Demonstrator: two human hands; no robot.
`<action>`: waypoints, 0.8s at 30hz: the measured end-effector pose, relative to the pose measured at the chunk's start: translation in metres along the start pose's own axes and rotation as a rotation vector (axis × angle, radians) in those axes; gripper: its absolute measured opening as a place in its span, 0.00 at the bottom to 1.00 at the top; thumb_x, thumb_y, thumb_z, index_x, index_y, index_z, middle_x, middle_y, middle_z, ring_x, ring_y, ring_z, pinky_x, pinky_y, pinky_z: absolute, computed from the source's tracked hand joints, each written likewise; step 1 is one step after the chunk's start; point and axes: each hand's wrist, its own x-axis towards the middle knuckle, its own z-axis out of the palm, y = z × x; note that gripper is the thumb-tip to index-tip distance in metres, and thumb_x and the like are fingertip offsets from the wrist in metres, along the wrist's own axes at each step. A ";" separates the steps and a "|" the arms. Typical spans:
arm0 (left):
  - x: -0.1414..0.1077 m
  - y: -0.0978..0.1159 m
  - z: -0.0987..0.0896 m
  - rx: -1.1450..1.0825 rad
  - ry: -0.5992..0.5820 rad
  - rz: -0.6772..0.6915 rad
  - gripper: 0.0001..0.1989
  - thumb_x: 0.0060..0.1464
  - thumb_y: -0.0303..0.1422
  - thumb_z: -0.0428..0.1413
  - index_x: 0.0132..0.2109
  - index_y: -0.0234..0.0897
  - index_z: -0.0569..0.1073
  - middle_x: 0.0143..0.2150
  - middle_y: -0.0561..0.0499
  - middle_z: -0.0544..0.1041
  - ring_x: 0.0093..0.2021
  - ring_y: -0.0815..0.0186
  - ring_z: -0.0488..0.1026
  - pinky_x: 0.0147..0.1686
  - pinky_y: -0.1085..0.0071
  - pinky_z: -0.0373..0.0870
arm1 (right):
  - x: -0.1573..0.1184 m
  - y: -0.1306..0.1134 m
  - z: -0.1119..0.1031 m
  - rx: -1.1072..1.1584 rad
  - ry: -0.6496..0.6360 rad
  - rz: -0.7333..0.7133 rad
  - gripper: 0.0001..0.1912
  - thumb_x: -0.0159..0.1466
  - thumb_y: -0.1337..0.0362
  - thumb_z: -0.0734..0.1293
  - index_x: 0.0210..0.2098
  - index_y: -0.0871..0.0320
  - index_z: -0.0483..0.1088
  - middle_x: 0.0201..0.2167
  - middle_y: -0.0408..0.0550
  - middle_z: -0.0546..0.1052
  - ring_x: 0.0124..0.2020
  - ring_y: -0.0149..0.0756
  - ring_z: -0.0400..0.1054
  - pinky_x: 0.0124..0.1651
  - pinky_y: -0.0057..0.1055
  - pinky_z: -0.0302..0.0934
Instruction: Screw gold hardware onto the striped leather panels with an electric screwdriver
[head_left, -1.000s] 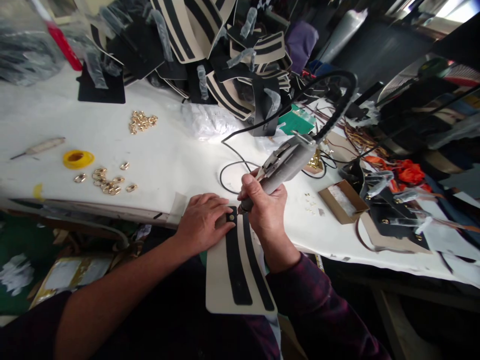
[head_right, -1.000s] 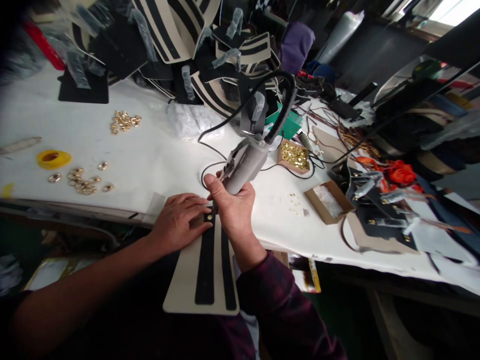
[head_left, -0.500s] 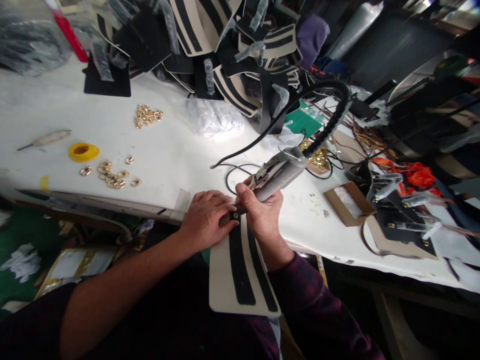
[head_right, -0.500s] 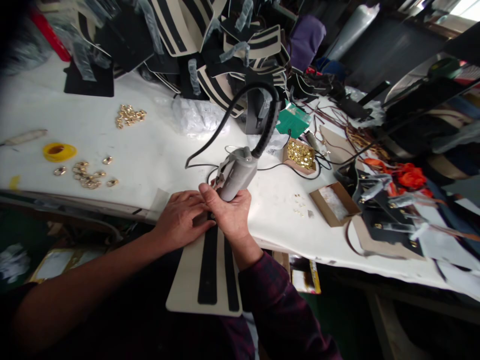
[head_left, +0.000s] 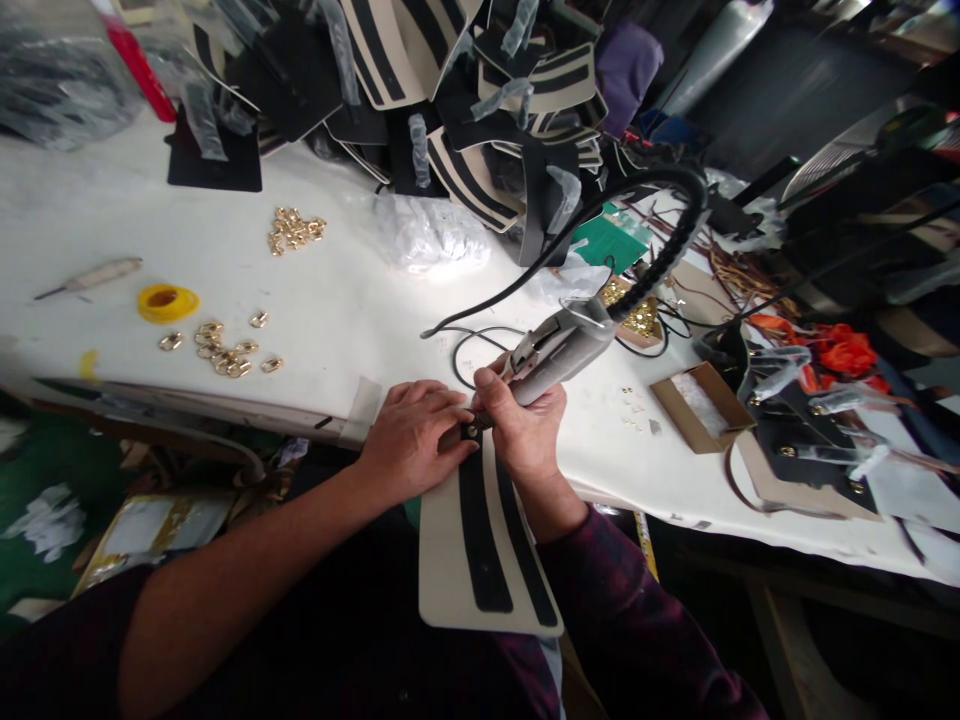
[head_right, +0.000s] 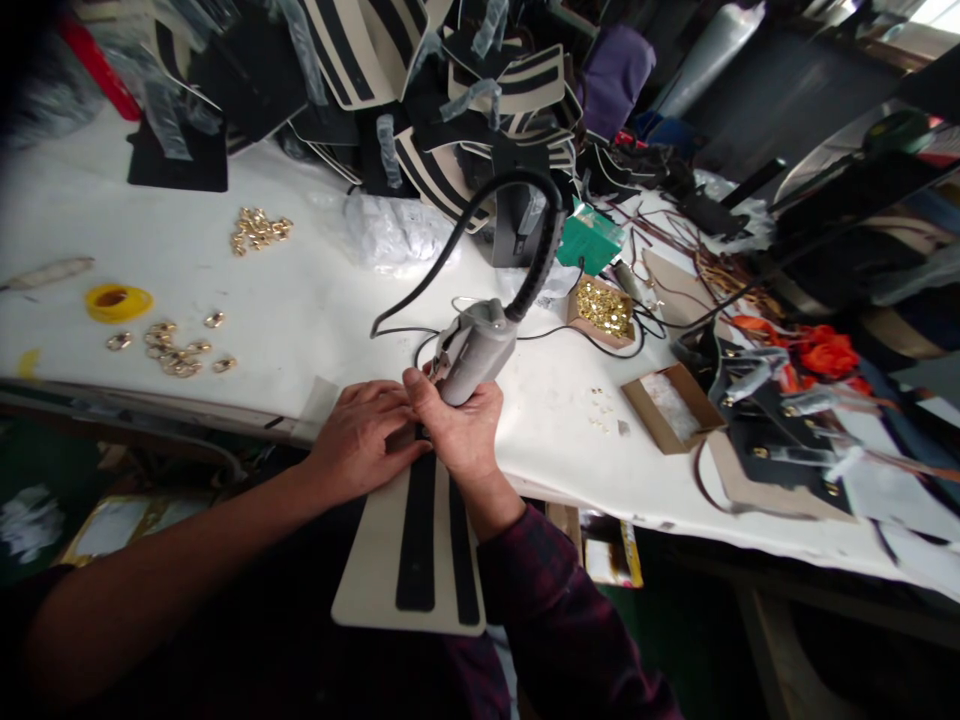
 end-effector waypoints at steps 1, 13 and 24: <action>0.000 0.000 0.000 -0.002 0.000 0.000 0.12 0.59 0.40 0.66 0.48 0.46 0.80 0.57 0.50 0.82 0.61 0.50 0.72 0.59 0.48 0.64 | 0.000 0.001 0.000 0.002 -0.001 -0.001 0.20 0.61 0.50 0.77 0.27 0.57 0.71 0.21 0.41 0.73 0.22 0.31 0.66 0.26 0.29 0.64; 0.000 0.001 -0.001 0.032 -0.004 0.003 0.14 0.62 0.42 0.63 0.53 0.48 0.80 0.62 0.50 0.79 0.63 0.50 0.71 0.59 0.48 0.65 | 0.000 0.004 -0.006 -0.027 -0.081 -0.067 0.23 0.59 0.49 0.78 0.21 0.57 0.68 0.22 0.44 0.73 0.24 0.32 0.67 0.26 0.29 0.64; 0.001 0.002 0.000 0.025 0.009 0.009 0.15 0.61 0.40 0.64 0.54 0.48 0.79 0.60 0.50 0.81 0.62 0.50 0.72 0.59 0.48 0.65 | -0.001 0.003 -0.007 -0.063 -0.122 -0.032 0.20 0.62 0.51 0.74 0.23 0.57 0.70 0.19 0.42 0.71 0.21 0.31 0.64 0.25 0.29 0.61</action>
